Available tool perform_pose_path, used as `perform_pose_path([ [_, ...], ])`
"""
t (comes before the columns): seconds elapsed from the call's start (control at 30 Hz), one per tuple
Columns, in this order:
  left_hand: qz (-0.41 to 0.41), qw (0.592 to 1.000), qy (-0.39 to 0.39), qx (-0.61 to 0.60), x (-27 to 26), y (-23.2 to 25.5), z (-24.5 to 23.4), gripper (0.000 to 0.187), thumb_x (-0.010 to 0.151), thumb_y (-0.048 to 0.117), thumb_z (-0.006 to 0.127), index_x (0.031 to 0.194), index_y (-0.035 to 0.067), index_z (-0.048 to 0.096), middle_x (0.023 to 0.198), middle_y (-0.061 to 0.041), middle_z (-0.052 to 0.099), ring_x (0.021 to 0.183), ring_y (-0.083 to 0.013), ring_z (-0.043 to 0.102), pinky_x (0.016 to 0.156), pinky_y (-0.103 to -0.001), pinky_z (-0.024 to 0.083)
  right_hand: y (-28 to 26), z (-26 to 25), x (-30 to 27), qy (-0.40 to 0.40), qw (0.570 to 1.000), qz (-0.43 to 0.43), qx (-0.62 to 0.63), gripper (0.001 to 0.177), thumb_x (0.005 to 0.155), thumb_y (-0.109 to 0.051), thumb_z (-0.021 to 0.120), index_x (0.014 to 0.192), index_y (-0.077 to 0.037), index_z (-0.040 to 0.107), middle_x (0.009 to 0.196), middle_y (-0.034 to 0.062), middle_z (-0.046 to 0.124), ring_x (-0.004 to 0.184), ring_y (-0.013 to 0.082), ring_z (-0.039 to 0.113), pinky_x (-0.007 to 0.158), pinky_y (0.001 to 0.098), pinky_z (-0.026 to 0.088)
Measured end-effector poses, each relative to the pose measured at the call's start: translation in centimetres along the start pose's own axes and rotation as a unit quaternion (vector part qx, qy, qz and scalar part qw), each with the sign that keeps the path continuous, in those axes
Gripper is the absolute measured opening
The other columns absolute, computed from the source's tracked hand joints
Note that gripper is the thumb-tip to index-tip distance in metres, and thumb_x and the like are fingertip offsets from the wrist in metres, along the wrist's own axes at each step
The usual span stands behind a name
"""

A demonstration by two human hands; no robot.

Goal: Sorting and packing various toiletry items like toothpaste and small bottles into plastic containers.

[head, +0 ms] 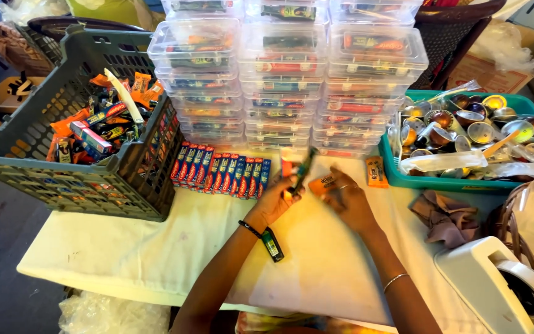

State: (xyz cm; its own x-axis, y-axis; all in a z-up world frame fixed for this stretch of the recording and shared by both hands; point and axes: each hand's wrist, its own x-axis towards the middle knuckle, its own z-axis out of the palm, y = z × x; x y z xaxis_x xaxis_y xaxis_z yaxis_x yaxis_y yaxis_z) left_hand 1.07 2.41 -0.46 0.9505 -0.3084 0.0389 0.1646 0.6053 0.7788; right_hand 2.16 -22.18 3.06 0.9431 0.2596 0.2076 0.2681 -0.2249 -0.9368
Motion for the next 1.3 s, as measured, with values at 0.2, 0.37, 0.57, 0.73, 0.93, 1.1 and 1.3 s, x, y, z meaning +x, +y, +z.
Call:
perform_pose_path([
  [0.2,0.067,0.980,0.022,-0.188,-1.3,2.4,1.9,0.066,0.089,0.004,0.074,0.147,0.022,0.050,0.122,0.001,0.064,0.100,-0.0152,0.064,0.082,-0.033,0.054,-0.2,0.5,-0.9,-0.059,0.888,-0.221,-0.398,0.044,0.089,-0.045,0.064,0.126,-0.022,0.067,0.150,0.0110,0.053,0.143,0.0360,0.035,0.094,0.0670,0.027],
  [0.37,0.082,0.976,-0.055,-0.196,-1.1,1.2,0.8,0.068,0.092,-0.003,0.074,0.149,0.020,0.044,0.115,0.001,0.058,0.104,-0.0151,0.059,0.091,-0.035,0.050,0.3,0.1,-1.2,0.177,0.775,-0.142,-0.590,0.017,0.087,-0.015,0.059,0.100,-0.019,0.071,0.143,0.0076,0.064,0.145,0.0380,0.052,0.103,0.0614,0.030],
  [0.57,0.086,0.960,-0.148,-0.220,-2.6,3.1,2.4,0.081,0.088,-0.005,0.074,0.156,0.023,0.040,0.120,0.001,0.057,0.105,-0.0142,0.059,0.094,-0.034,0.050,-4.6,6.4,-5.4,-0.312,0.871,-0.372,-0.072,0.021,0.092,-0.017,0.064,0.109,-0.015,0.078,0.130,0.0018,0.072,0.134,0.0295,0.058,0.109,0.0496,0.040],
  [0.73,0.075,0.979,-0.114,-0.149,-2.6,3.1,2.3,0.081,0.092,-0.003,0.074,0.160,0.021,0.037,0.131,-0.003,0.059,0.109,-0.0176,0.062,0.094,-0.035,0.052,-7.2,7.5,-5.5,-0.326,0.837,-0.390,-0.200,0.020,0.089,-0.024,0.070,0.106,-0.015,0.076,0.130,0.0031,0.071,0.132,0.0298,0.055,0.104,0.0503,0.035],
  [0.93,0.053,0.986,-0.064,-0.143,-1.8,2.1,3.0,0.068,0.100,0.008,0.068,0.159,0.014,0.036,0.141,-0.008,0.058,0.119,-0.0250,0.063,0.098,-0.044,0.054,-5.6,2.1,-3.2,-0.080,0.849,-0.175,-0.492,0.018,0.090,-0.030,0.068,0.079,-0.016,0.073,0.100,-0.0002,0.077,0.113,0.0201,0.064,0.097,0.0560,0.035],
  [1.1,-0.013,0.989,-0.082,-0.120,-1.7,1.8,4.8,0.062,0.100,0.010,0.061,0.156,0.015,0.035,0.155,-0.009,0.051,0.138,-0.0297,0.057,0.109,-0.047,0.050,-2.9,-0.9,-2.5,0.120,0.801,-0.045,-0.584,0.023,0.094,-0.033,0.066,0.084,-0.015,0.076,0.088,0.0051,0.075,0.097,0.0253,0.066,0.089,0.0529,0.037],
  [1.3,-0.037,0.981,-0.132,-0.134,-1.6,0.0,5.4,0.067,0.107,0.025,0.054,0.169,0.012,0.031,0.168,-0.002,0.040,0.136,-0.0175,0.047,0.119,-0.039,0.039,-5.7,-2.5,-2.4,0.224,0.902,-0.103,-0.354,0.016,0.094,-0.024,0.069,0.095,-0.012,0.080,0.094,0.0072,0.076,0.092,0.0288,0.067,0.087,0.0487,0.041],
])
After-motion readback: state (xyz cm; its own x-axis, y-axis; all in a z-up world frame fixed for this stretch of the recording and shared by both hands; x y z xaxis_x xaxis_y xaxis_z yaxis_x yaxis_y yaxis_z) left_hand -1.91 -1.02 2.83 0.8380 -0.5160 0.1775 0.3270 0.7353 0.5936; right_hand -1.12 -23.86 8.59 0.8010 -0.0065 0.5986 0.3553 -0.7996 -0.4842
